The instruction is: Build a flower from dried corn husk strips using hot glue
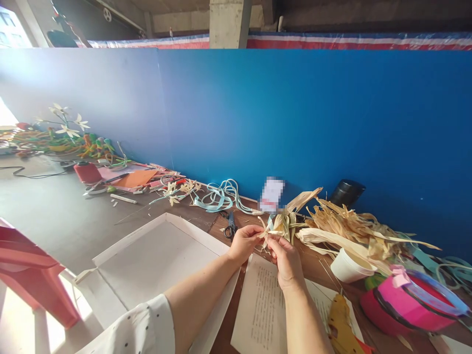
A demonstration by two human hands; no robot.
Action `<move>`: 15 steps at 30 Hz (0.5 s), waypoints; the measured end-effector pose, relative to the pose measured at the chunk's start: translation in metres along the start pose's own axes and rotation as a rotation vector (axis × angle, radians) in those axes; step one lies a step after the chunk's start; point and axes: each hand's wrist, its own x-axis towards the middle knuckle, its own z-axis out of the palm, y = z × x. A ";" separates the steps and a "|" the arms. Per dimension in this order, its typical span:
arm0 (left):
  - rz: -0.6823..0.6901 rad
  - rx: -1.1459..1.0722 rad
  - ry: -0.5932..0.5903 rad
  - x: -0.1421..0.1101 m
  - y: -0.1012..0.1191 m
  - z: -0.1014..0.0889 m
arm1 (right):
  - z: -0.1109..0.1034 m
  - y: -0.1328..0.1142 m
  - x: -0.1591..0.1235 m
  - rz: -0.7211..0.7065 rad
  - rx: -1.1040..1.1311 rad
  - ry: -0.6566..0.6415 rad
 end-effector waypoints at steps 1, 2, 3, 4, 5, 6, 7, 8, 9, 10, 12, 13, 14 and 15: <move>-0.003 -0.002 -0.002 0.000 0.001 0.000 | 0.000 0.000 0.000 -0.004 -0.003 0.005; -0.007 -0.002 -0.006 -0.001 0.002 0.001 | 0.000 0.000 0.000 -0.009 -0.007 0.010; -0.012 -0.002 -0.011 -0.002 0.003 0.001 | -0.001 0.000 0.000 -0.016 -0.013 0.014; -0.017 -0.002 -0.015 -0.002 0.004 0.002 | -0.001 0.000 0.000 -0.024 -0.020 0.014; -0.021 -0.004 -0.018 -0.003 0.005 0.002 | -0.001 0.000 -0.001 -0.032 -0.028 0.013; -0.025 -0.008 -0.020 -0.003 0.006 0.002 | -0.001 -0.001 -0.001 -0.040 -0.037 0.013; -0.028 -0.014 -0.022 -0.003 0.007 0.003 | -0.001 0.000 -0.001 -0.047 -0.046 0.015; -0.030 -0.019 -0.020 -0.003 0.007 0.003 | -0.001 0.000 -0.001 -0.050 -0.055 0.020; -0.031 -0.020 -0.019 -0.003 0.007 0.003 | -0.001 0.001 -0.001 -0.053 -0.065 0.025; -0.032 -0.018 -0.020 -0.003 0.007 0.002 | -0.001 0.002 0.000 -0.057 -0.077 0.033; -0.031 -0.006 -0.021 -0.002 0.006 0.002 | 0.000 0.004 0.001 -0.064 -0.107 0.041; -0.029 0.003 -0.020 -0.002 0.006 0.001 | 0.000 0.004 0.001 -0.064 -0.126 0.043; -0.027 0.014 -0.017 -0.002 0.005 0.001 | 0.001 0.002 0.002 -0.061 -0.149 0.041; -0.026 0.023 -0.016 -0.001 0.005 0.001 | 0.002 0.000 0.001 -0.058 -0.179 0.041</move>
